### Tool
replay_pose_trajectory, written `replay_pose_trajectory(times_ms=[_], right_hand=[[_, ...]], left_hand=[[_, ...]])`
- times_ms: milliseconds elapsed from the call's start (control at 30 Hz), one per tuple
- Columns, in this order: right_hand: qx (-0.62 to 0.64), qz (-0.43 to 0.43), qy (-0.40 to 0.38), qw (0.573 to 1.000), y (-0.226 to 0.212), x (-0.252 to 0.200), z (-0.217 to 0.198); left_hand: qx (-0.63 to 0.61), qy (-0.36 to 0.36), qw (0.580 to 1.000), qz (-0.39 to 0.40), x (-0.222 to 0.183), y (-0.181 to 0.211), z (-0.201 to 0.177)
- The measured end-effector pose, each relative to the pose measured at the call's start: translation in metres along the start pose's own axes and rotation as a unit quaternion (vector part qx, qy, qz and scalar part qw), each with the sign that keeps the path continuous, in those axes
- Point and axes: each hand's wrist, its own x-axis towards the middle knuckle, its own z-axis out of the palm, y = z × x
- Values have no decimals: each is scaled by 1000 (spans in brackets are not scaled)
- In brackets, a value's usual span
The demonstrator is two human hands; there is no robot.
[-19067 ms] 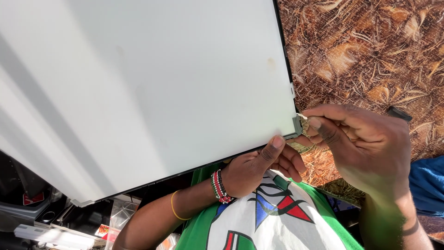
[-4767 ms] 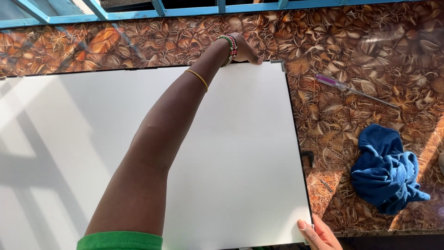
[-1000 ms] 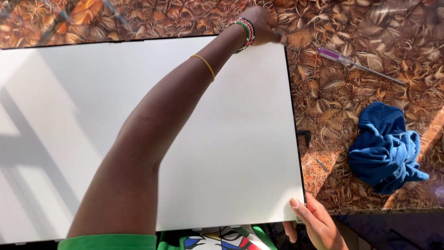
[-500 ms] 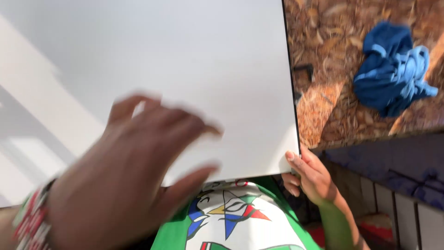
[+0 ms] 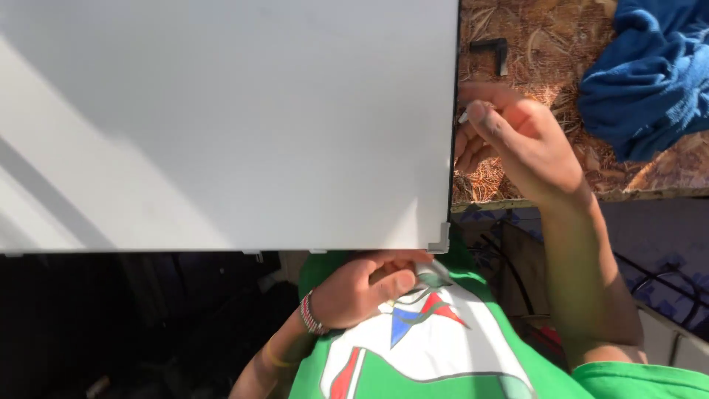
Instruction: Inspecting and adjusting the corner brackets and clips of an LCD panel on a repair bench.
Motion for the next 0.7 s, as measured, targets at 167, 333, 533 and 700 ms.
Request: replay_pose_trajectory(times_ms=[167, 333, 533, 700], right_hand=[[-43, -21, -60, 997, 6, 20, -8], [19, 8, -104, 994, 29, 18, -12], [219, 98, -237, 941, 48, -10, 12], [-178, -223, -188, 940, 14, 0, -20]], left_hand=[[-119, 168, 978, -33, 30, -3, 49], [-82, 360, 929, -15, 24, 7, 79], [-141, 444, 884, -39, -37, -42, 89], [-99, 516, 833, -174, -107, -94, 74]])
